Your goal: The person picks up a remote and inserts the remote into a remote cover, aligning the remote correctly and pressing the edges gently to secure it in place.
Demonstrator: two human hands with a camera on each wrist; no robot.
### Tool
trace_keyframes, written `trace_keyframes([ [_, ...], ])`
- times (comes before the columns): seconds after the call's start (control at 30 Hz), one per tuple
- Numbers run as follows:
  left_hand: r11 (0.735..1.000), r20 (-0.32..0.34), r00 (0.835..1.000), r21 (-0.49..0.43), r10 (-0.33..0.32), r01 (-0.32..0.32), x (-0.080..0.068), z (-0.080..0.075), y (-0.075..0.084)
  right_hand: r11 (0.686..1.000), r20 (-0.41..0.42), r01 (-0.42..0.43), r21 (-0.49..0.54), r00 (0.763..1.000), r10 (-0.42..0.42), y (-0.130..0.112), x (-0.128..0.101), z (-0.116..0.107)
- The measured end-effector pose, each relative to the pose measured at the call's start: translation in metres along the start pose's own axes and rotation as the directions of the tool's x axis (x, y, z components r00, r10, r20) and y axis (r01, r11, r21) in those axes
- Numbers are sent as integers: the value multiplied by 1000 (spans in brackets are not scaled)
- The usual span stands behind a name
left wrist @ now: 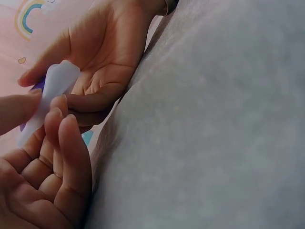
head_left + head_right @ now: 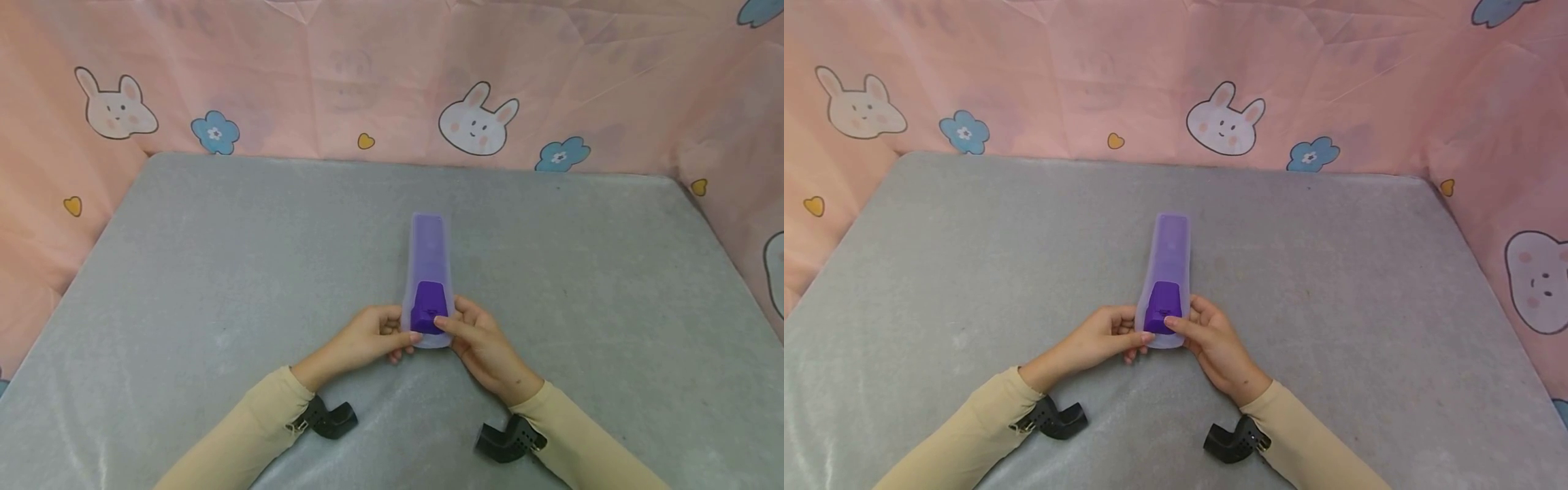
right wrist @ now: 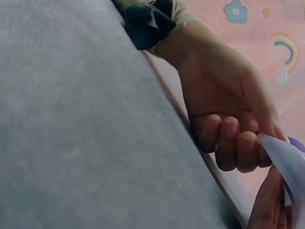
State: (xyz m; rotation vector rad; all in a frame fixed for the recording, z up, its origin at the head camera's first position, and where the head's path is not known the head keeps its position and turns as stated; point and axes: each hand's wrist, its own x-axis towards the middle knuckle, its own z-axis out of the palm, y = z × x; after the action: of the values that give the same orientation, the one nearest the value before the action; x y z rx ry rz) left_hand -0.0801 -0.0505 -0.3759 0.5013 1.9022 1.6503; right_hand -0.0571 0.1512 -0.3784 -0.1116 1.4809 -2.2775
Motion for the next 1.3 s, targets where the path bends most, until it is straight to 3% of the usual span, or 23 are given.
trace_keyframes([
  [0.13,1000,-14,1000,-8,-8,8,0,0,0,999,-2,-21,-38,1000,21,2,1,2],
  [0.33,1000,-33,999,0,-15,15,1,3,2,996,-118,-54,-67,992,46,2,1,8],
  [0.63,999,-50,998,32,34,-33,-2,3,7,1000,-198,-9,-17,980,5,1,0,14],
  [0.73,998,-46,997,21,59,-58,-2,3,6,1000,-178,-26,-10,984,23,1,1,12],
  [0.9,997,-29,997,-38,69,-70,-4,1,5,997,-53,-79,9,995,80,-1,1,4],
  [1.03,995,4,997,-58,81,-81,-4,0,4,995,-3,-99,5,995,99,-1,3,2],
  [1.13,995,30,996,-49,90,-88,-4,-1,3,995,-24,-93,-27,995,92,-1,3,4],
  [1.3,994,36,994,-2,106,-106,-5,-1,6,994,-127,-80,-69,989,71,0,2,10],
])
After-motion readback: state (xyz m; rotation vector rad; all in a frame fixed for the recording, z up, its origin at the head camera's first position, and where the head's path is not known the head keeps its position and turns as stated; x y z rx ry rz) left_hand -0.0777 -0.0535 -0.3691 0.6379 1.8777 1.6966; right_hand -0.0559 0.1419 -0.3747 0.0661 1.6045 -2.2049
